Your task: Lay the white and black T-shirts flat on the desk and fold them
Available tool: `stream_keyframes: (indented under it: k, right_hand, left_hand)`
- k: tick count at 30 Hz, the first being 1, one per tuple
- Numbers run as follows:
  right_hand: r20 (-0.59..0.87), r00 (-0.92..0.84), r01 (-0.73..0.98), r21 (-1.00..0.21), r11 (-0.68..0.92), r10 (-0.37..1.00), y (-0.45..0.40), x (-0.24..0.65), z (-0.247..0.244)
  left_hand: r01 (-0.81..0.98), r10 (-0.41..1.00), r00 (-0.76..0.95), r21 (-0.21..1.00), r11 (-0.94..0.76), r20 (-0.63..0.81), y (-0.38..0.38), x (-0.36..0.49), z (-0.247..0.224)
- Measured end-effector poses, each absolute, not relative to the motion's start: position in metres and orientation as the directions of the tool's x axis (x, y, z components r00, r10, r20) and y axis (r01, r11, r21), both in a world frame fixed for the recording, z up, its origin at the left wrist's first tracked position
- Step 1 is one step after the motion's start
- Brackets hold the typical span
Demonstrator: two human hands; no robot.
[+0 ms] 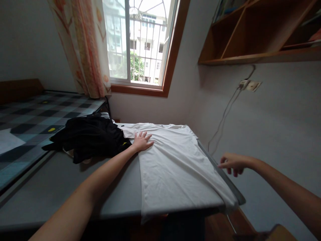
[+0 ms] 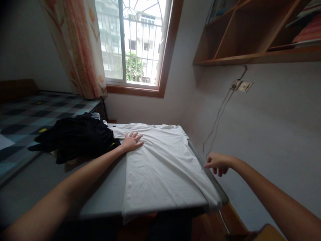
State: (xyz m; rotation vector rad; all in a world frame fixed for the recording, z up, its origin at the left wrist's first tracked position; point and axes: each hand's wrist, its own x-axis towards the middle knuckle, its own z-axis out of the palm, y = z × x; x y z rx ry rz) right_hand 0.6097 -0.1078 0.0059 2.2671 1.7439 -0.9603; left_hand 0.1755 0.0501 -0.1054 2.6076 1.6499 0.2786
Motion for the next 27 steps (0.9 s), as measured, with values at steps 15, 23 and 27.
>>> stream_keyframes:
  k: [15, 23, 27]
  right_hand:
    - [-0.046, 0.092, 0.995, -0.033, -0.094, 0.995, 0.035, 0.493, -0.089]
    - [-0.022, 0.189, 0.982, -0.007, -0.19, 0.982, 0.026, 0.494, -0.114]
    - [-0.027, 0.197, 0.98, -0.01, -0.197, 0.98, 0.029, 0.492, -0.112]
  left_hand:
    - [0.872, 0.881, 0.473, 0.155, -0.465, -0.021, 0.037, 0.17, -0.097]
    - [0.868, 0.879, 0.477, 0.162, -0.47, -0.009, 0.039, 0.171, -0.1]
    - [0.878, 0.888, 0.459, 0.16, -0.451, -0.018, 0.052, 0.173, -0.098]
